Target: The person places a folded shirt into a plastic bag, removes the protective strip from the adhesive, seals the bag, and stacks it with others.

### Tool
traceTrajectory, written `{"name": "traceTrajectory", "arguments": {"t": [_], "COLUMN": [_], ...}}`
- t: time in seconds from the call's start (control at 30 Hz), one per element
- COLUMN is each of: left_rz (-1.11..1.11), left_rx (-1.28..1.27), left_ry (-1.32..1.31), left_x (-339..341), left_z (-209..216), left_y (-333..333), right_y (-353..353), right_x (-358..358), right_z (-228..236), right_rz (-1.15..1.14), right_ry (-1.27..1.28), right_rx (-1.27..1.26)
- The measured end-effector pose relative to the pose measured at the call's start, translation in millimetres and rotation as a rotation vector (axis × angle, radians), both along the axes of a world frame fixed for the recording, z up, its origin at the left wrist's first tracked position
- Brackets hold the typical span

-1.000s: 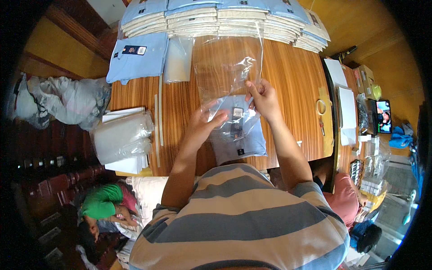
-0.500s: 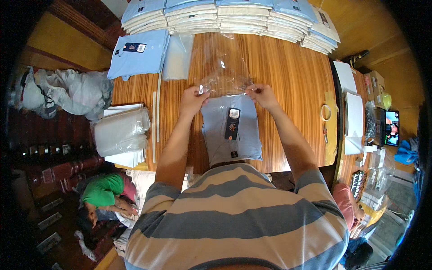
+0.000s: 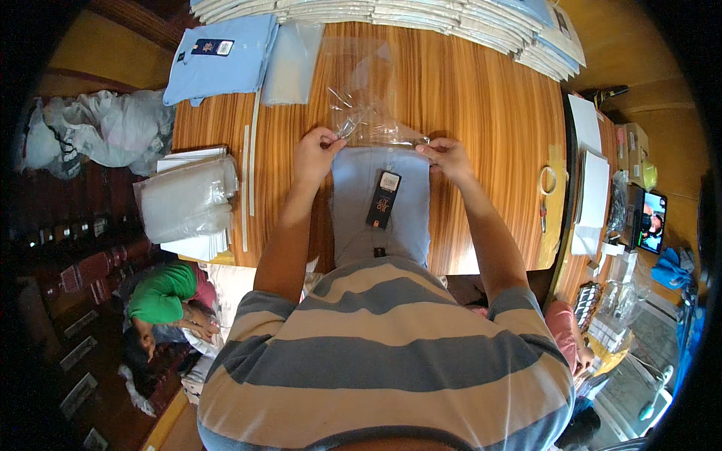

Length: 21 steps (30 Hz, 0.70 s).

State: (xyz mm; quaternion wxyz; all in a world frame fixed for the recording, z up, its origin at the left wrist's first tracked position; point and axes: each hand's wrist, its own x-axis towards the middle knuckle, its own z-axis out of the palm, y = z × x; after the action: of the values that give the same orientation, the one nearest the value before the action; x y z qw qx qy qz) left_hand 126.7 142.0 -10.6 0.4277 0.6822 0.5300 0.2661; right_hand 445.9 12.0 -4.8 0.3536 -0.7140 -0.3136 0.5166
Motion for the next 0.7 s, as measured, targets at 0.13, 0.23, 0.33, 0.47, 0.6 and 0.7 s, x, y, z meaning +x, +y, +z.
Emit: {"name": "traceTrajectory", "arguments": {"t": [0.13, 0.23, 0.33, 0.47, 0.6, 0.7], "left_rz": [-0.051, -0.089, -0.051, -0.024, -0.132, -0.187], "left_rx": [0.080, -0.014, -0.294, -0.365, -0.378, -0.443], "left_ry": [-0.035, -0.115, -0.265, -0.204, 0.091, 0.005], "left_x": [0.6, -2.8, -13.4, -20.0, -37.3, -34.5], "left_z": [-0.1, -6.0, -14.6, -12.1, 6.8, 50.0], "left_y": [-0.7, 7.1, 15.0, 9.8, -0.3, -25.2], "right_y": [-8.9, -14.1, -15.0, -18.2, -31.0, -55.6], "right_x": [-4.3, -2.6, -5.9, -14.8, -16.5, -14.9], "right_z": [7.9, 10.7, 15.1, 23.6, 21.3, 5.9], "right_rz": [-0.091, -0.036, 0.031, 0.000, 0.071, 0.131], "right_ry": [0.128, 0.107, 0.065, 0.057, 0.048, 0.087], "right_rx": [0.014, 0.061, 0.049, 0.034, 0.112, 0.190]}}
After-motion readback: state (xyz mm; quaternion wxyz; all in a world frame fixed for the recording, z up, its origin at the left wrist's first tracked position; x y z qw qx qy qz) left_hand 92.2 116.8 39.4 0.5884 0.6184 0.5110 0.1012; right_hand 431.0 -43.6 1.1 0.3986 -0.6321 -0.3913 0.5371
